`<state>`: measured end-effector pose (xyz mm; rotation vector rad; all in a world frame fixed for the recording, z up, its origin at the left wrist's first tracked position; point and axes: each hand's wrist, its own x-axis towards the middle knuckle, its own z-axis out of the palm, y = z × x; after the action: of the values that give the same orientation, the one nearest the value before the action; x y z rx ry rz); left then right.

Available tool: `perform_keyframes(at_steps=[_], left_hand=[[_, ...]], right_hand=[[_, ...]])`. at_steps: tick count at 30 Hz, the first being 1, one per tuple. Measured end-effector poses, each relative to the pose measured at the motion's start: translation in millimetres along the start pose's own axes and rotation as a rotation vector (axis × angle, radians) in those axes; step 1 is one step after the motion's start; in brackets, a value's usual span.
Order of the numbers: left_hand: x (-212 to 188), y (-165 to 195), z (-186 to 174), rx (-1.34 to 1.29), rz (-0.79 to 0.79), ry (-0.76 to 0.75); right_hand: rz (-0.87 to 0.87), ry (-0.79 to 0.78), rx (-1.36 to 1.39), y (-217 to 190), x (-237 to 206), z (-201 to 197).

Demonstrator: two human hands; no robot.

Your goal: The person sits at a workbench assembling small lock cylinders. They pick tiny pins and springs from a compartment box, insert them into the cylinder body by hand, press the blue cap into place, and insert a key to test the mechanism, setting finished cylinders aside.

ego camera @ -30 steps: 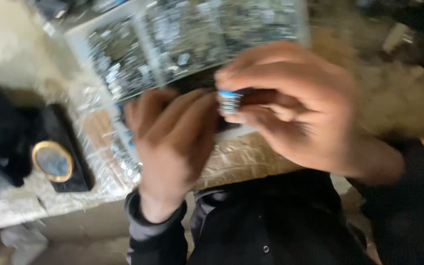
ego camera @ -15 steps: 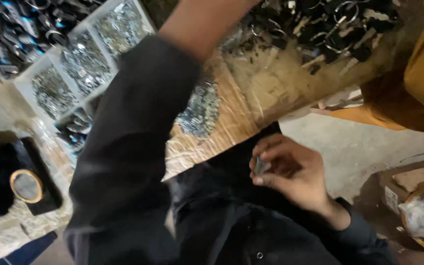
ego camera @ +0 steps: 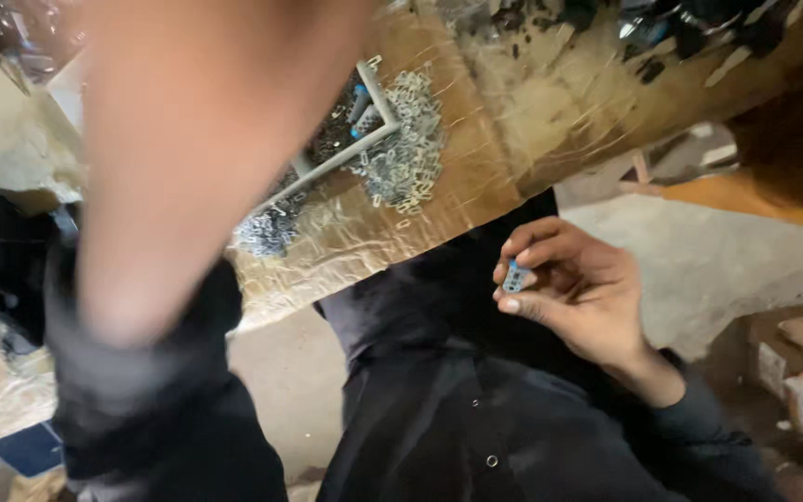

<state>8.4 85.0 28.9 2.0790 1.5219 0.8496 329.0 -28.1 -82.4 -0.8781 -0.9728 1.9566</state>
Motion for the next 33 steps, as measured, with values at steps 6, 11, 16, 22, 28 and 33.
perform_keyframes(at_steps=[6, 11, 16, 22, 28, 33], left_hand=[[-151, 65, -52, -0.185, -0.514, -0.045], [-232, 62, -8, -0.022, -0.739, -0.046], [-334, 12, 141, 0.167, -0.938, 0.595], [-447, -29, 264, -0.598, -1.906, -0.061], [-461, -34, 295, -0.377, -1.623, -0.157], [-426, -32, 209, 0.038, -1.199, -0.372]], right_hand=[[0.013, 0.001, -0.037, -7, 13, 22], [-0.028, -0.010, -0.026, -9, 23, 29], [-0.099, 0.048, -0.003, -22, 0, -2], [-0.142, 0.038, 0.040, -16, -7, -88], [-0.064, -0.045, -0.003, -25, 19, -84], [0.112, -0.359, -0.058, -44, 57, 11]])
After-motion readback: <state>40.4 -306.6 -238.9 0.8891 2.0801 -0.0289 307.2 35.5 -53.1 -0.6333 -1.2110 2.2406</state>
